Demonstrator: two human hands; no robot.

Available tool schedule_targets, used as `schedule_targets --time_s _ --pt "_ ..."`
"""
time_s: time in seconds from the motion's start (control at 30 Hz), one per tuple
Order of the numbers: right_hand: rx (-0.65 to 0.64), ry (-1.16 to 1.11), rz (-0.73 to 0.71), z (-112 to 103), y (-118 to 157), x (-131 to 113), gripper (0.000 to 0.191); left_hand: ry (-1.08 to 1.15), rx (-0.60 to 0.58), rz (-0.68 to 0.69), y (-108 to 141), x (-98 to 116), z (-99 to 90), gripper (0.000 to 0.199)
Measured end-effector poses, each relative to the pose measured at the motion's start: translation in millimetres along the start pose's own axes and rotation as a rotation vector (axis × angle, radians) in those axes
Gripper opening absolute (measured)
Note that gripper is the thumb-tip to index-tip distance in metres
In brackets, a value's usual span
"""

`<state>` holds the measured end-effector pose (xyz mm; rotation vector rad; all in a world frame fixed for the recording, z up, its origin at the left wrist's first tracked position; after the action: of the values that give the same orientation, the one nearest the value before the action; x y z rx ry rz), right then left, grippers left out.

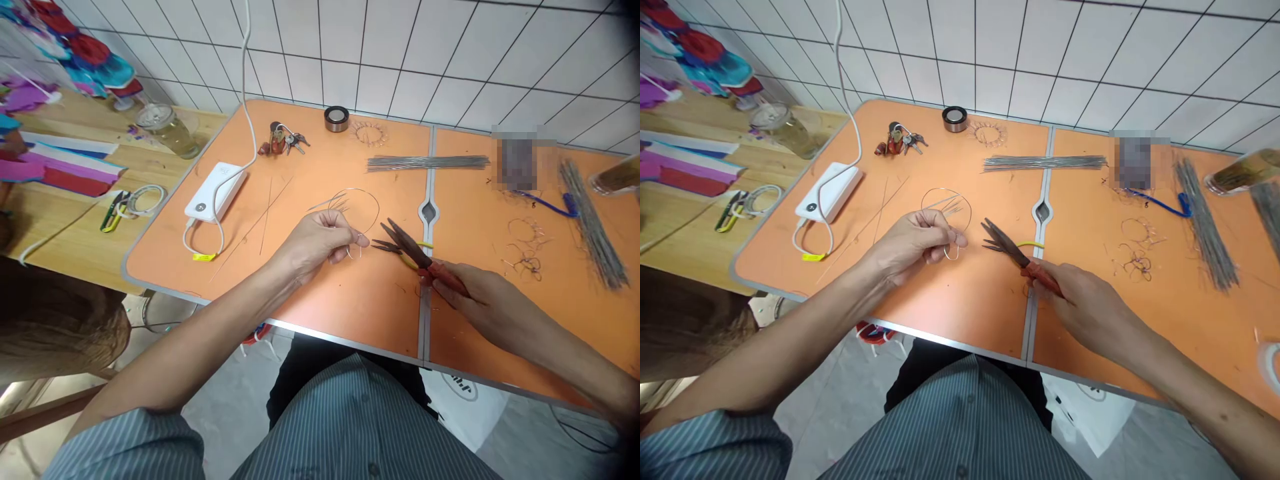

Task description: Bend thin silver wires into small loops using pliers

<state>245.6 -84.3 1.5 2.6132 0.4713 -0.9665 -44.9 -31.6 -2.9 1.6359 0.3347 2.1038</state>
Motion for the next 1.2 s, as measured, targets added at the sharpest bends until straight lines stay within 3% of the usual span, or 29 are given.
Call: schedule_targets --time_s 0.13,0.37,0.57,0.9,1.2 --pt "-0.071 0.222 -0.132 -5 -5 -2 0.047 0.002 -0.049 -0.004 6 0 -0.8 0.022" --pt "0.005 0.448 -0.276 -8 -9 -1 0.051 0.011 -0.098 -0.023 14 1 -0.4 0.018" --pt "0.04 0.48 -0.355 -10 -7 -2 0.049 0.006 -0.102 -0.064 19 3 2.1 0.02" --pt "0.022 0.485 -0.37 -11 -5 -4 0.043 -0.058 -0.106 -0.087 23 6 3.6 0.018" --pt "-0.007 0.467 -0.37 -12 -8 -11 0.044 -0.123 -0.077 -0.033 23 8 1.5 0.019"
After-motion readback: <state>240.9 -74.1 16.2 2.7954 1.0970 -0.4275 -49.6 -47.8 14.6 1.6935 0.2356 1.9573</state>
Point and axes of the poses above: each hand's wrist, its own y-axis away from the middle knuckle, its own z-axis out of the palm, x = y × z, the point moved 3 cm from there along -y, towards the middle knuckle, and after that the axes turned 7 degrees about -z, right-handed, at the moved point
